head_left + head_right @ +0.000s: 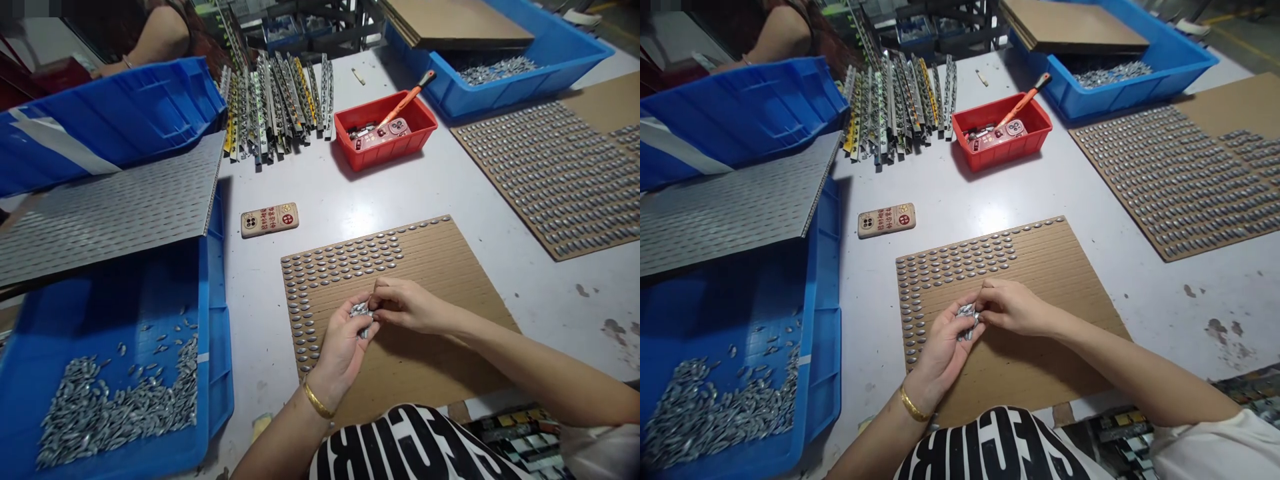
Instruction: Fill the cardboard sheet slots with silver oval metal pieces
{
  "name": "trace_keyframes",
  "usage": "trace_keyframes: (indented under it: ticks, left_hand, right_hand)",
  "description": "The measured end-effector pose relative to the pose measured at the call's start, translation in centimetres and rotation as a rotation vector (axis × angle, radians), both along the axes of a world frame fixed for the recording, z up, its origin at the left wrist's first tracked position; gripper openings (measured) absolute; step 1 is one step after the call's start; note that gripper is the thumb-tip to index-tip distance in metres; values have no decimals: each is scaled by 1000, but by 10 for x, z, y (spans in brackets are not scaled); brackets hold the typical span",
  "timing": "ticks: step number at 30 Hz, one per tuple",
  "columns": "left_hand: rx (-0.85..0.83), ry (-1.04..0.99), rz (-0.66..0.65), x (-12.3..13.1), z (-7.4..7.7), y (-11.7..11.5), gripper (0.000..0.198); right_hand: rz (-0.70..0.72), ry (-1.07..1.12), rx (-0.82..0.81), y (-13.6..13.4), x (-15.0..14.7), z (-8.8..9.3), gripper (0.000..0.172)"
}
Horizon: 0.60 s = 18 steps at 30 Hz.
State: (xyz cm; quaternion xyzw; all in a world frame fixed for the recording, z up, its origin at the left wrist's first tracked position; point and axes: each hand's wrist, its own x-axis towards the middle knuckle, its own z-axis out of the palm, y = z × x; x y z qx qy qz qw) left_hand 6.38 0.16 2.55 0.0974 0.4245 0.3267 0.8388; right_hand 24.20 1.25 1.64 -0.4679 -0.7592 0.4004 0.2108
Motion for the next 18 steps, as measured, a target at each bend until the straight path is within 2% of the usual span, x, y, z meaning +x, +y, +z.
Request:
trace_keyframes:
  ticks: [5, 9, 12, 18]
  left_hand:
    - [32, 83, -12, 3, 0, -1, 39]
    - [47, 83, 6, 3, -4, -3, 36]
    - [48, 92, 27, 2, -4, -3, 30]
    - [58, 243, -25, 0, -3, -4, 23]
  right_hand:
    - [-9, 69, -70, 2, -1, -1, 4]
    - [-10, 52, -47, -2, -4, -2, 5]
    - [-49, 116, -45, -4, -3, -2, 7]
    - [-189, 234, -223, -9, 2, -3, 14]
